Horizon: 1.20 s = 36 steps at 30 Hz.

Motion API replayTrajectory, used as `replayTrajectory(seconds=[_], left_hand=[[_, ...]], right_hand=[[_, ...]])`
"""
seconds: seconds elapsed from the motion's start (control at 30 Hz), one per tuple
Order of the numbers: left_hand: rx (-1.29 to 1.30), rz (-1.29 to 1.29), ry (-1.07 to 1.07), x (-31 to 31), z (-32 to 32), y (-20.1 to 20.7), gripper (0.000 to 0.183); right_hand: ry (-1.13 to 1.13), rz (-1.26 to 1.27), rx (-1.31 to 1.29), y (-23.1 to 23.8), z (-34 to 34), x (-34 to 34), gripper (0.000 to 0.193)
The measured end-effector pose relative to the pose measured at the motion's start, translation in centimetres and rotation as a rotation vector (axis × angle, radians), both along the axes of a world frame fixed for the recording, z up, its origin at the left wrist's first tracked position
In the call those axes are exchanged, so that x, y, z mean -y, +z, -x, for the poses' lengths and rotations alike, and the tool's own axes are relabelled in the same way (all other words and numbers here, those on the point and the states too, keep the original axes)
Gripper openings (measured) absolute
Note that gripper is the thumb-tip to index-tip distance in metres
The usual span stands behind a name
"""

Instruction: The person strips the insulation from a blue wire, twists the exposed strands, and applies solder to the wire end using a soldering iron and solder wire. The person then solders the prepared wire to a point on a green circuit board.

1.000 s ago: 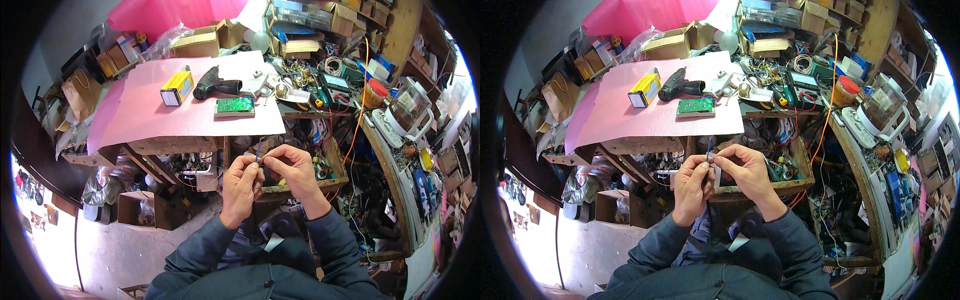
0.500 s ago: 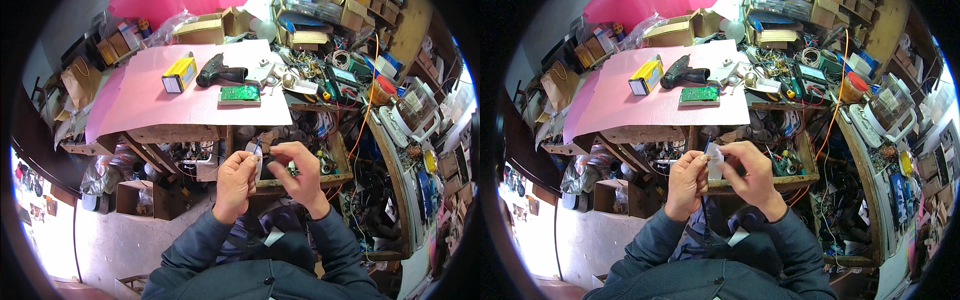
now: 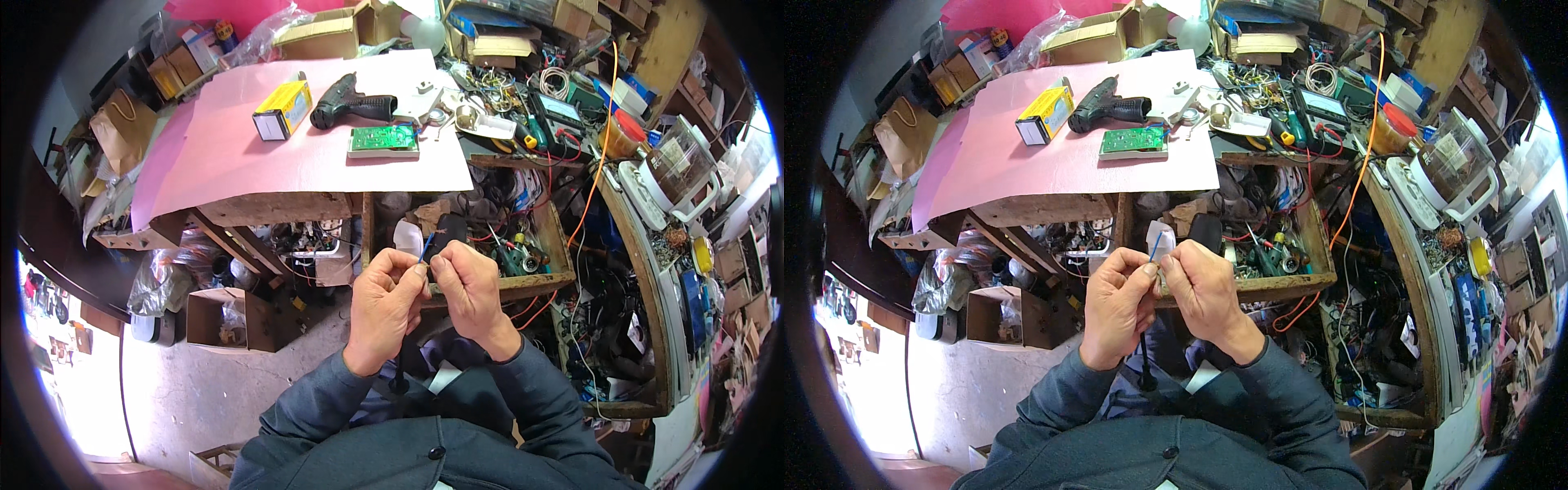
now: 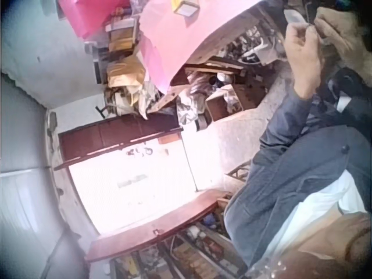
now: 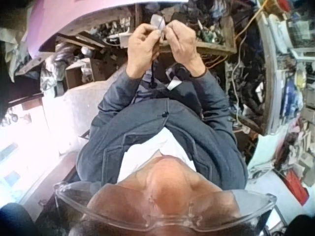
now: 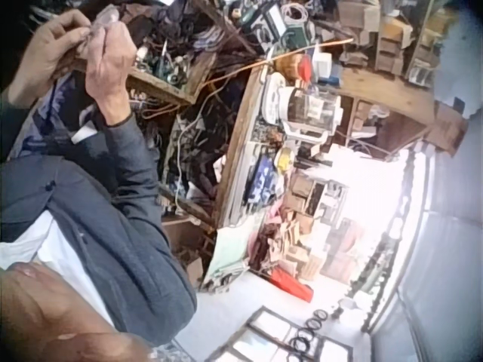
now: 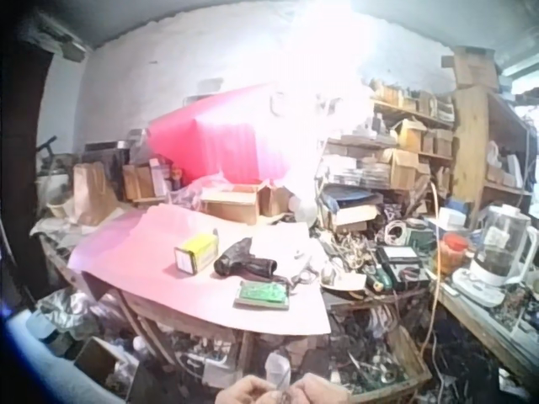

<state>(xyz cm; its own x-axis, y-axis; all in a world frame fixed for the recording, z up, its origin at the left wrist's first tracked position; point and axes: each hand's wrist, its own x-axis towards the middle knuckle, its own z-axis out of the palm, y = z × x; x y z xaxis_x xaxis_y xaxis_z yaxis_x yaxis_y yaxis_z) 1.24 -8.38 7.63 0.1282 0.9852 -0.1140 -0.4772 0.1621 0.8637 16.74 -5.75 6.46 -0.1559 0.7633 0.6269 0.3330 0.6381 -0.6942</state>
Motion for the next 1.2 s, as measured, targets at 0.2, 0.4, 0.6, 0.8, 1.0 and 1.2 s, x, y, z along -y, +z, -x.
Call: replayTrajectory(seconds=[0.2,0.4,0.6,0.8,1.0,1.2], left_hand=[[0.011,-0.005,-0.012,0.2,0.1,-0.3,0.006],[0.029,0.023,-0.019,-0.1,0.4,-0.4,0.009],[0.057,0.025,-0.078,0.0,0.6,-0.8,0.013],[0.065,0.024,-0.1,0.2,0.5,-1.4,0.015],[0.054,0.02,-0.085,0.2,0.5,-1.3,0.014],[-0.198,-0.05,-0.082,0.1,1.1,-1.1,0.009]], right_hand=[[0.138,0.33,-0.308,-0.7,0.1,0.2,0.045],[0.073,0.264,-0.359,-0.2,-0.5,0.2,0.018],[0.094,-0.104,0.039,-0.1,-1.4,-0.6,0.015],[-0.018,-0.051,0.093,-0.1,-0.4,0.4,0.011],[-0.087,-0.029,0.08,-1.8,0.2,0.3,0.029],[-0.063,0.07,-0.086,-1.5,-1.9,-0.5,0.026]])
